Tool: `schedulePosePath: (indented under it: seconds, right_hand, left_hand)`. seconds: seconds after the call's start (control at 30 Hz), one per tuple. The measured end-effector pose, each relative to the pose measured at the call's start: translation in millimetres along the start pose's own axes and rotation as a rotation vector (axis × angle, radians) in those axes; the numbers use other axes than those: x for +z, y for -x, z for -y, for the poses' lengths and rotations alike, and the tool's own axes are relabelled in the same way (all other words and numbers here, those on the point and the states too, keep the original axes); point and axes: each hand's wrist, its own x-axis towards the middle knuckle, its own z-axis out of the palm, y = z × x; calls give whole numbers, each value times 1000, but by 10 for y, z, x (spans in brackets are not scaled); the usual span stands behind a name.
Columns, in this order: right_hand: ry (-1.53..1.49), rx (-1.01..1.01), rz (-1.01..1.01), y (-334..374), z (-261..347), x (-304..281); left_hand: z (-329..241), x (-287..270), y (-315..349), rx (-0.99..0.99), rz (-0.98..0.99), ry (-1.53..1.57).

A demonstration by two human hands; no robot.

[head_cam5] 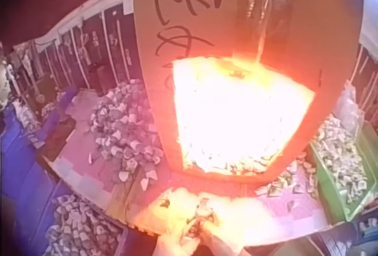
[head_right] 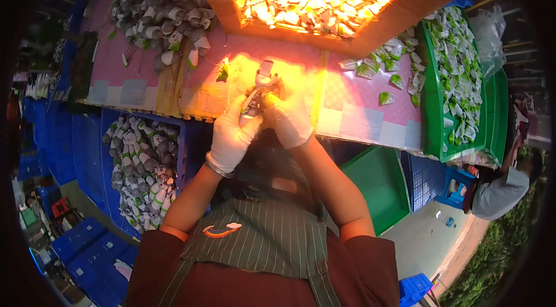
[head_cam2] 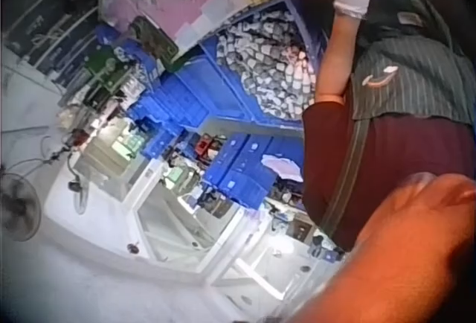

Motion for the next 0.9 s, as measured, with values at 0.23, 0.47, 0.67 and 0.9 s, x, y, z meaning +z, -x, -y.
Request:
schedulePosePath:
  seconds: [0.23,0.47,0.67,0.9]
  right_hand:
    - [824,-312,-360,215,433,-615]
    - [1638,-160,-965,530,924,-1658]
    - [1676,-259,-959,477,818,-1813]
    - [629,-9,-203,351,448,-230]
  left_hand:
    - [-66,-178,-54,-476,139,502]
    - [-110,-201,-87,-539,183,538]
    - [-127,-150,-73,-546,236,635]
    - [-171,-222,-71,-486,185,547]
